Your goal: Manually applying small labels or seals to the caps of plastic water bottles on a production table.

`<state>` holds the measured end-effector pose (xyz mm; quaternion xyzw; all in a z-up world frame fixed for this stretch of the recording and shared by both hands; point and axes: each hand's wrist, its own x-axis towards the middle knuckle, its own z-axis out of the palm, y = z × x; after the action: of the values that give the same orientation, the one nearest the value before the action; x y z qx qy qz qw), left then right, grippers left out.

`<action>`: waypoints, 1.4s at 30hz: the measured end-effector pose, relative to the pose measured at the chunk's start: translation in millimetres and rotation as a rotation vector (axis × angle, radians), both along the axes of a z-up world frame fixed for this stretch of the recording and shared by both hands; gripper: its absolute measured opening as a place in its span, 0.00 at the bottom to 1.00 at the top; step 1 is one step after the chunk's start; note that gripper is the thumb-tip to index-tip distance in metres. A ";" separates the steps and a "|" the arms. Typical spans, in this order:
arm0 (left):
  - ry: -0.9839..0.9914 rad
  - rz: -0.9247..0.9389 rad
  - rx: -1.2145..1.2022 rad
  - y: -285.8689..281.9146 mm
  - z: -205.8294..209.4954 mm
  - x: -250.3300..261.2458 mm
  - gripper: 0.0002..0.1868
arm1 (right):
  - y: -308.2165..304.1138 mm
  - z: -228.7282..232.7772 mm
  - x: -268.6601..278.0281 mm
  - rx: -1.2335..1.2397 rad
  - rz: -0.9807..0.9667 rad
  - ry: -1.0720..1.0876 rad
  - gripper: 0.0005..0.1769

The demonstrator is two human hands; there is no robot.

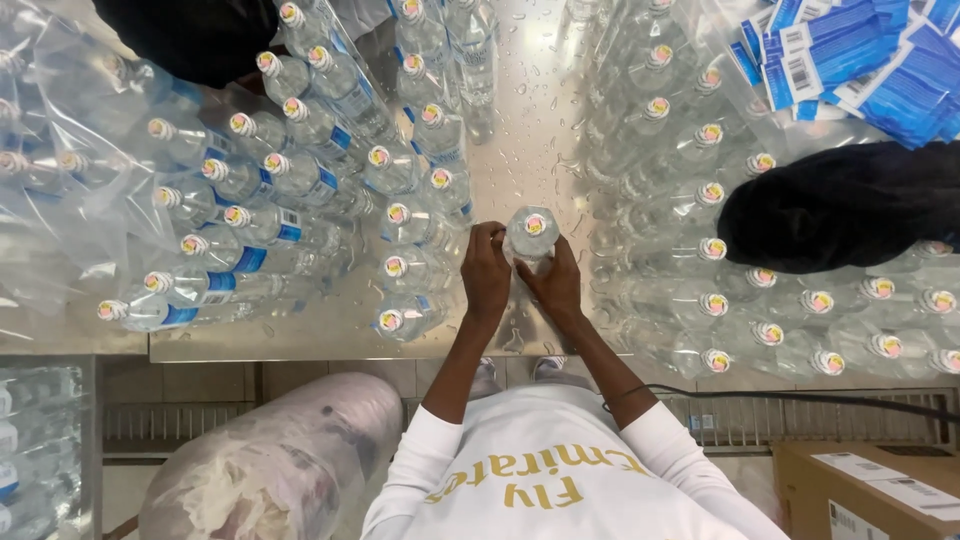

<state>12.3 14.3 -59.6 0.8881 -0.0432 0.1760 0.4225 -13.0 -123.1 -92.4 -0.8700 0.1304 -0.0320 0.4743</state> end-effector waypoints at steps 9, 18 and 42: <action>0.456 -0.149 -0.233 18.7 39.5 -59.1 0.20 | 0.2 -56.3 146.4 0.201 0.056 -0.135 0.53; 0.654 -0.252 -0.212 59.7 -3.4 -86.6 0.18 | -1.1 15.4 228.6 -0.329 0.376 0.052 0.48; 0.879 -0.704 -0.253 60.7 5.0 -74.0 0.19 | -119.0 145.6 114.3 -0.768 0.164 0.102 0.19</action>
<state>-61.7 75.0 -54.6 0.7524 -0.1352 -0.3570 0.5368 101.3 -242.2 53.2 -0.9922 0.0624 0.0026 0.1081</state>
